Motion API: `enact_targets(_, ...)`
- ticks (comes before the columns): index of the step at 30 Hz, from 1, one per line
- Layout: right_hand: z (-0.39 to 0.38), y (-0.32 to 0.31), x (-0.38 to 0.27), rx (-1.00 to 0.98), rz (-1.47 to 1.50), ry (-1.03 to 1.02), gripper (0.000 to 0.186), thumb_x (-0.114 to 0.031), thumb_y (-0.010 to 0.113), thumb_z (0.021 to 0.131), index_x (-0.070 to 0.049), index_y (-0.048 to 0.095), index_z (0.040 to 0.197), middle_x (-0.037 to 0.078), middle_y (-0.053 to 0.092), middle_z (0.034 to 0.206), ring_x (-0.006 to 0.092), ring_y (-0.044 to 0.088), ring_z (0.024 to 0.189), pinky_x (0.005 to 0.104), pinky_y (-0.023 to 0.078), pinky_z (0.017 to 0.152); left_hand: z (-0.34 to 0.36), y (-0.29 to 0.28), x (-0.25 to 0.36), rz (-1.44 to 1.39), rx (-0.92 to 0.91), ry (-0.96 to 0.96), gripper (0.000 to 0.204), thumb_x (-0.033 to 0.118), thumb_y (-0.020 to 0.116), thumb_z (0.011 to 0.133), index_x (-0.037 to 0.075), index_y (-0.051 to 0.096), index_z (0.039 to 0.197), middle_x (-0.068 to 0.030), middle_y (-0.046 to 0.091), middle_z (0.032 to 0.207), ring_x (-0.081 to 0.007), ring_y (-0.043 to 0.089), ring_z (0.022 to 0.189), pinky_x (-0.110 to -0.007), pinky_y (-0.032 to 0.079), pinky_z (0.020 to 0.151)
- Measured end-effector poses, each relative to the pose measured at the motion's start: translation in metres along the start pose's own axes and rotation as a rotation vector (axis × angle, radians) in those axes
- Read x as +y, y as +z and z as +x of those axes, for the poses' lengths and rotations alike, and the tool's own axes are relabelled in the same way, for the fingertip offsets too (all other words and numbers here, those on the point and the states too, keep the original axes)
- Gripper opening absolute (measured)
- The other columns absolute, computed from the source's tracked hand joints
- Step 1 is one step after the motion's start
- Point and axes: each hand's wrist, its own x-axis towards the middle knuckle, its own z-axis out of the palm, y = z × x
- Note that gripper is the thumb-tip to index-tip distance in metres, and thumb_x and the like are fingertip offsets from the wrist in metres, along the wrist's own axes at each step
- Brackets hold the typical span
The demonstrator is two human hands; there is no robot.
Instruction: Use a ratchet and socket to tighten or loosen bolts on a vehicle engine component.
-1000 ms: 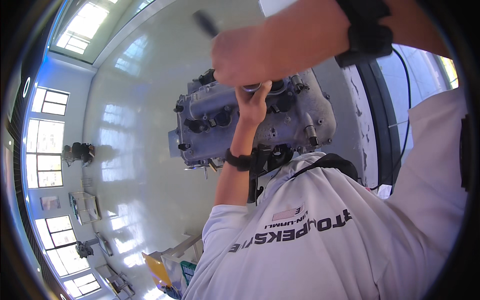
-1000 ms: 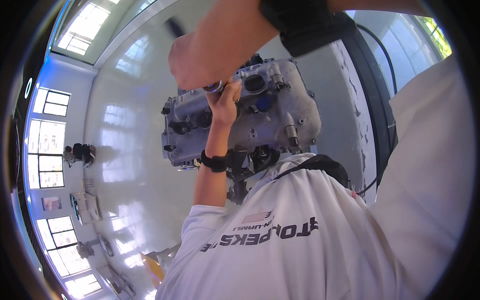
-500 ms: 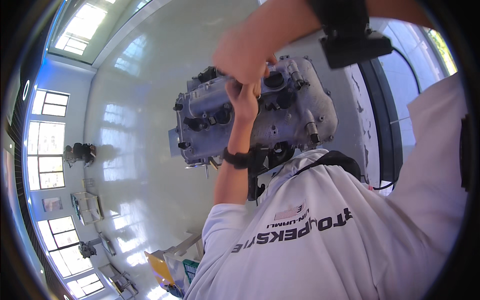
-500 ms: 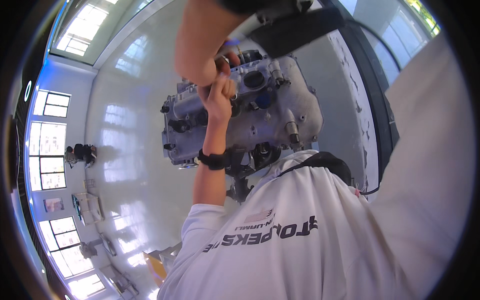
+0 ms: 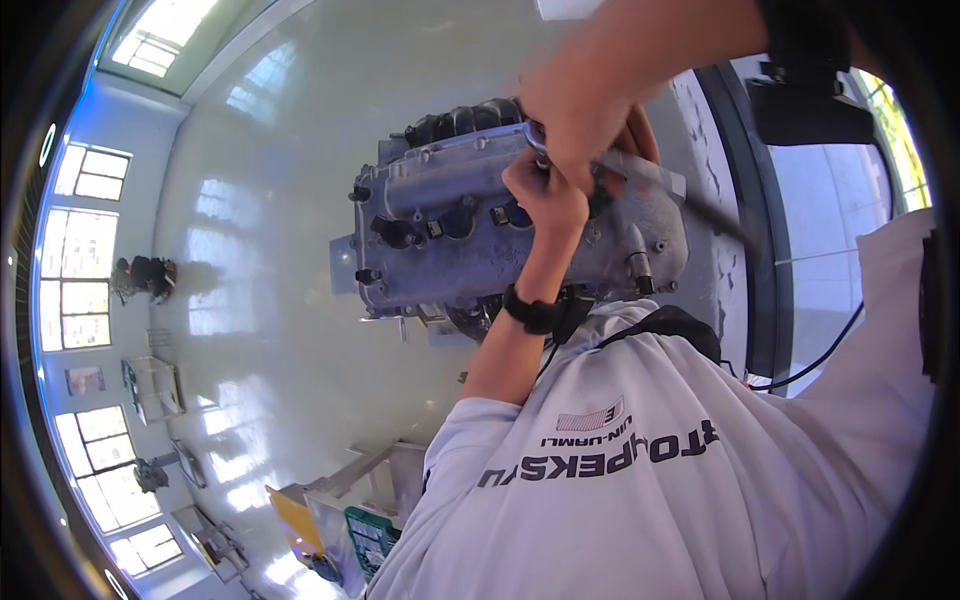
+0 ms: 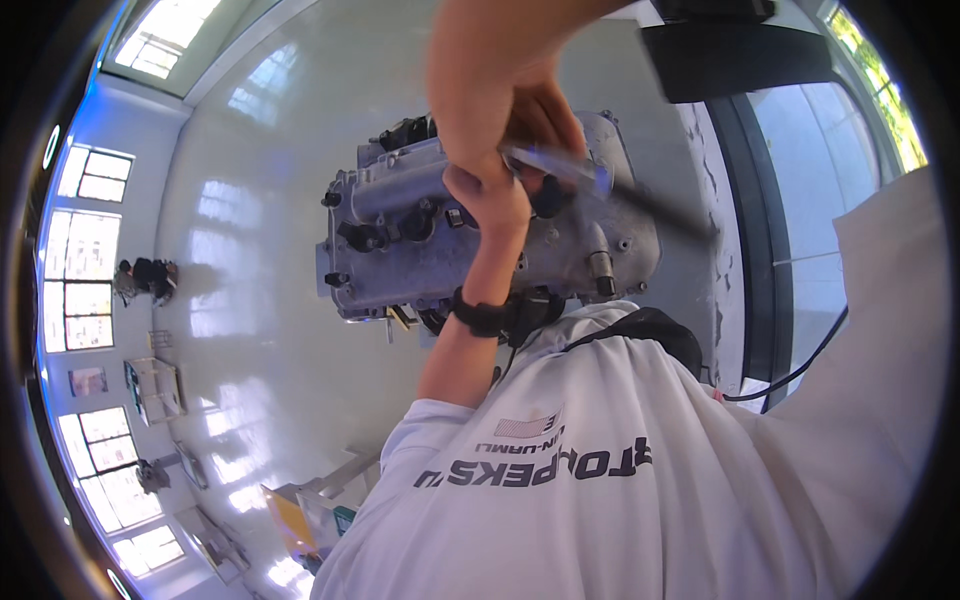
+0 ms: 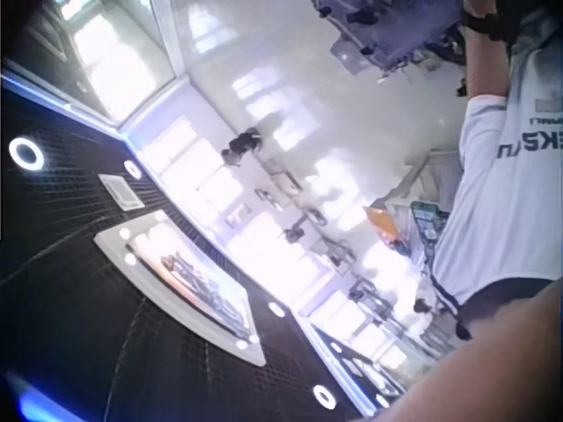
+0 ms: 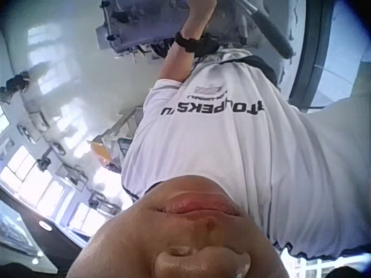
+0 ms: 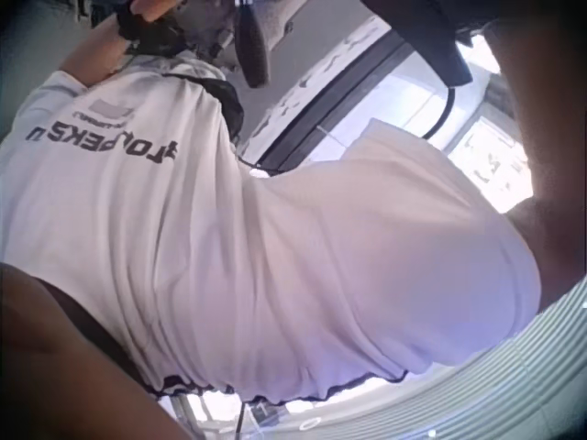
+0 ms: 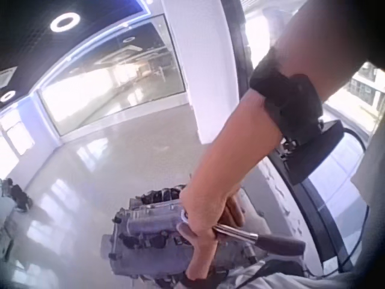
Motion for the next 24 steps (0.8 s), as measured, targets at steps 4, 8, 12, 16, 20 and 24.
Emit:
enact_targets(4,0.000,0.000,0.014,0.069,-0.217,-0.279,0.011,-0.009,0.065,0.073,0.002,0.066,0.072,0.012,0.066,0.071,0.0230,0.064,0.061,0.0360,0.052,0.056,0.008,-0.001,0.013,-0.226,0.010,0.099,0.023,0.008,0.056,0.088,-0.004,0.052,0.068,0.0054,0.049,0.062,-0.0030,0.041,0.062,-0.028,0.032,0.048)
enact_targets(8,0.014,-0.005,0.025,0.115,-0.334,-0.456,0.012,-0.010,0.065,0.073,0.002,0.066,0.073,0.012,0.066,0.071,0.0228,0.064,0.061,0.0359,0.052,0.056,0.028,-0.026,0.006,-0.148,-0.409,-0.200,0.025,0.004,0.057,0.086,0.002,0.053,0.061,-0.0004,0.049,0.057,-0.0047,0.043,0.053,-0.025,0.028,0.046)
enact_targets(12,0.018,-0.003,-0.001,-0.284,0.767,0.668,0.010,-0.008,0.065,0.072,0.001,0.067,0.074,0.009,0.066,0.070,0.0206,0.063,0.059,0.0359,0.052,0.055,0.007,-0.001,0.018,0.291,0.047,-0.025,0.023,0.008,0.058,0.084,-0.003,0.048,0.066,-0.0133,0.043,0.052,-0.0093,0.041,0.051,-0.032,0.033,0.047)
enact_targets(16,0.026,-0.019,-0.014,-0.600,0.781,0.637,0.007,-0.005,0.067,0.070,0.000,0.067,0.075,0.007,0.064,0.068,0.0223,0.063,0.061,0.0375,0.051,0.055,0.004,0.007,0.003,0.139,0.183,0.088,0.026,0.012,0.060,0.084,-0.005,0.052,0.066,-0.0182,0.046,0.051,-0.0224,0.044,0.042,-0.033,0.034,0.045)
enact_targets(20,0.019,0.020,0.018,0.205,-0.274,-0.367,0.007,-0.004,0.062,0.072,0.000,0.065,0.076,0.009,0.063,0.070,0.0258,0.063,0.062,0.0383,0.049,0.054,0.015,-0.009,0.006,0.137,-0.135,0.083,0.030,0.010,0.058,0.084,-0.004,0.051,0.058,-0.0190,0.046,0.050,-0.0290,0.045,0.040,-0.036,0.033,0.044)
enact_targets(24,0.022,0.015,0.005,-0.132,0.277,0.303,0.020,-0.002,0.057,0.073,0.003,0.059,0.092,0.010,0.062,0.071,0.0236,0.061,0.059,0.0360,0.049,0.051,0.012,0.001,0.021,0.162,0.038,0.002,0.019,0.007,0.058,0.081,-0.002,0.051,0.066,-0.0185,0.046,0.051,-0.0341,0.049,0.044,-0.037,0.034,0.045)
